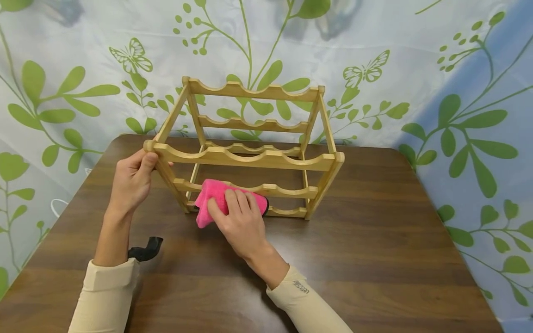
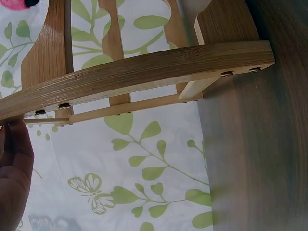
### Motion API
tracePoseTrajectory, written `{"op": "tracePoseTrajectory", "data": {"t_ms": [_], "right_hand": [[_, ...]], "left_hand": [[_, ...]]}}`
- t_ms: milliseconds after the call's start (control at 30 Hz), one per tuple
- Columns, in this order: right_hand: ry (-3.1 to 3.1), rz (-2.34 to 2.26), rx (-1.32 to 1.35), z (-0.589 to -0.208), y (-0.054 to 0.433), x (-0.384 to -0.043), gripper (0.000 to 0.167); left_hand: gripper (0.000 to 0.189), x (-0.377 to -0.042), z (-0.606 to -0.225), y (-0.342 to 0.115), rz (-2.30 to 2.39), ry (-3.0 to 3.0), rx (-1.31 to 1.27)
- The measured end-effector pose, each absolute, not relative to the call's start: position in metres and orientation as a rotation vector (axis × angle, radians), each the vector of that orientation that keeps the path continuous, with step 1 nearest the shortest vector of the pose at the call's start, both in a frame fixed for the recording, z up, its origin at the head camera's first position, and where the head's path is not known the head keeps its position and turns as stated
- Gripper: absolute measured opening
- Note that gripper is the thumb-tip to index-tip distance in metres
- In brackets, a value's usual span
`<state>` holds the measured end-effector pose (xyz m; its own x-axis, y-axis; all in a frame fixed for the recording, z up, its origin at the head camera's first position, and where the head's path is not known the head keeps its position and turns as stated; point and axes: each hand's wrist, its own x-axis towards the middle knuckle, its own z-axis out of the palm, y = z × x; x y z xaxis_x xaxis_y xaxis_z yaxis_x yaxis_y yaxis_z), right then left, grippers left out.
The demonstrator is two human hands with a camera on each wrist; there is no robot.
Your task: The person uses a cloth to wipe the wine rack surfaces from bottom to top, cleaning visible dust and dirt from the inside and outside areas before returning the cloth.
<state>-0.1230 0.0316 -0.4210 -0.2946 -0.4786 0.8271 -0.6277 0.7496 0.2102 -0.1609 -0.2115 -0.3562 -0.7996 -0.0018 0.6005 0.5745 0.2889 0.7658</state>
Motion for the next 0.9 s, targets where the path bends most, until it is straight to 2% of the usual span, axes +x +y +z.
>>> {"op": "tracePoseTrajectory", "data": {"t_ms": [300,900], "right_hand": [[-2.015,0.231,0.799,-0.414,0.046,-0.121,0.014],[-2.067,0.252,0.77,-0.41,0.067,-0.119,0.013]], "left_hand": [[0.034,-0.16,-0.355,-0.213,-1.529,-2.09,-0.475],[0.031,-0.159,-0.357,-0.214,-1.534,-2.079,-0.492]]}}
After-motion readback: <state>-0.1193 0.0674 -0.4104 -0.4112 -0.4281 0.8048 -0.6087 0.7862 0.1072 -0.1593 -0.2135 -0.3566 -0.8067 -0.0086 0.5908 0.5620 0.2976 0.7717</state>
